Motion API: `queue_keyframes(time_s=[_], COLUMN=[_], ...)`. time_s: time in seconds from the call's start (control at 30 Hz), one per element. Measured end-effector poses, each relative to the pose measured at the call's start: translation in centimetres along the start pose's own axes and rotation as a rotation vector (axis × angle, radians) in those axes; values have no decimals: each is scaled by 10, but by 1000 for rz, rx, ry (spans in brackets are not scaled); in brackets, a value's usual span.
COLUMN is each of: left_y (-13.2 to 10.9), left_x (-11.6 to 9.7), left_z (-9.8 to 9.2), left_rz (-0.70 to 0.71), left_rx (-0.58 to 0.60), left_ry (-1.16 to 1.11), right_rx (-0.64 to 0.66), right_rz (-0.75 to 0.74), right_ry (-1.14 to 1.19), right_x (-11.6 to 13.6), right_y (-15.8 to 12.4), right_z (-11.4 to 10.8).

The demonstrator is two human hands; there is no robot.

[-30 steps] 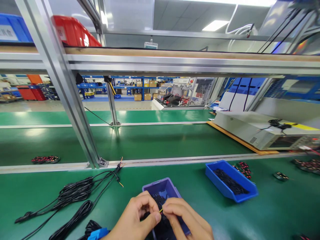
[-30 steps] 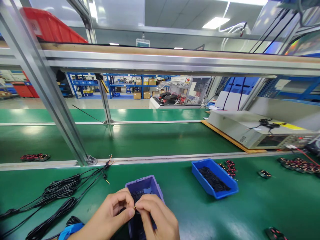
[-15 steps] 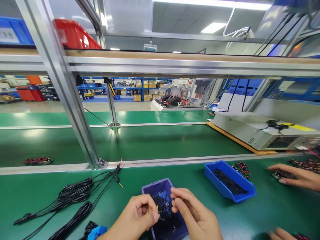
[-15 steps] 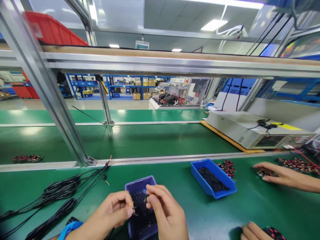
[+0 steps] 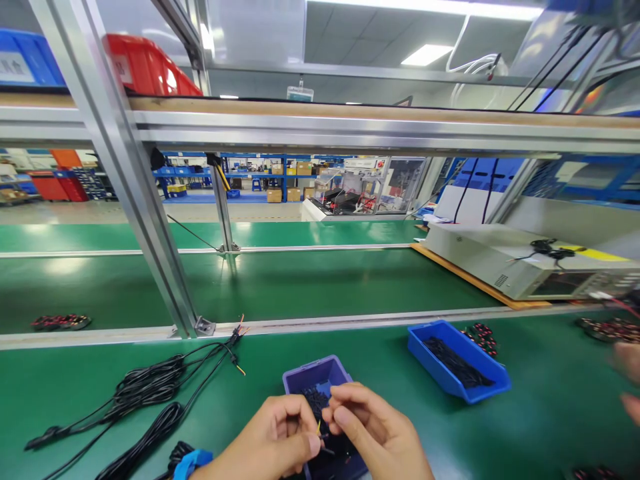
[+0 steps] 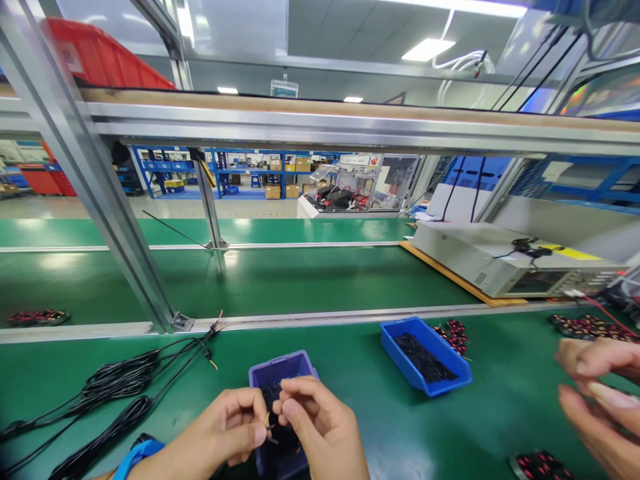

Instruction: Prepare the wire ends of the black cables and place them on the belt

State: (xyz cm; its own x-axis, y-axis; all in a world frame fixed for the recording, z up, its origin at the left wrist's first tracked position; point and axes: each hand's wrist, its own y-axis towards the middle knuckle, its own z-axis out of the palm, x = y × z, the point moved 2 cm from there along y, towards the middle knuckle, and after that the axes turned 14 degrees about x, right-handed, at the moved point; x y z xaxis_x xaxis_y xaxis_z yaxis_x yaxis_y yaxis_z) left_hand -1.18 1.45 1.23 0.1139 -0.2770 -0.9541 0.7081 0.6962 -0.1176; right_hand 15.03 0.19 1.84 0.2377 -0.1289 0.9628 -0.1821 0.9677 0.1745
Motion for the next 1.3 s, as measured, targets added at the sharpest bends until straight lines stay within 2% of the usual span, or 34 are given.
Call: queue_keyframes(time_s=[0.1, 0.27, 0.43, 0.7, 1.07, 1.17, 1.3], left_y=[-1, -3, 1, 3, 1, 0, 1], left_x=[-3, -10, 0, 10, 1, 1, 6], left_z=[4, 7, 5, 2, 2, -1, -6], left_rz=[-9, -32, -9, 16, 40, 68, 57], left_rx=[20, 50, 52, 58, 57, 15, -52], left_ry=[2, 31, -21, -40, -25, -19, -33], right_rx=[-69, -35, -9, -30, 50, 119, 235], right_rz=[33, 83, 148, 116, 122, 81, -158], right_ry=[31, 103, 93, 92, 18, -69, -403], right_x=[0, 3, 2, 5, -1, -2, 6], right_y=[-1, -1, 0, 0, -1, -1, 1], right_z=[0, 7, 9, 10, 2, -2, -4])
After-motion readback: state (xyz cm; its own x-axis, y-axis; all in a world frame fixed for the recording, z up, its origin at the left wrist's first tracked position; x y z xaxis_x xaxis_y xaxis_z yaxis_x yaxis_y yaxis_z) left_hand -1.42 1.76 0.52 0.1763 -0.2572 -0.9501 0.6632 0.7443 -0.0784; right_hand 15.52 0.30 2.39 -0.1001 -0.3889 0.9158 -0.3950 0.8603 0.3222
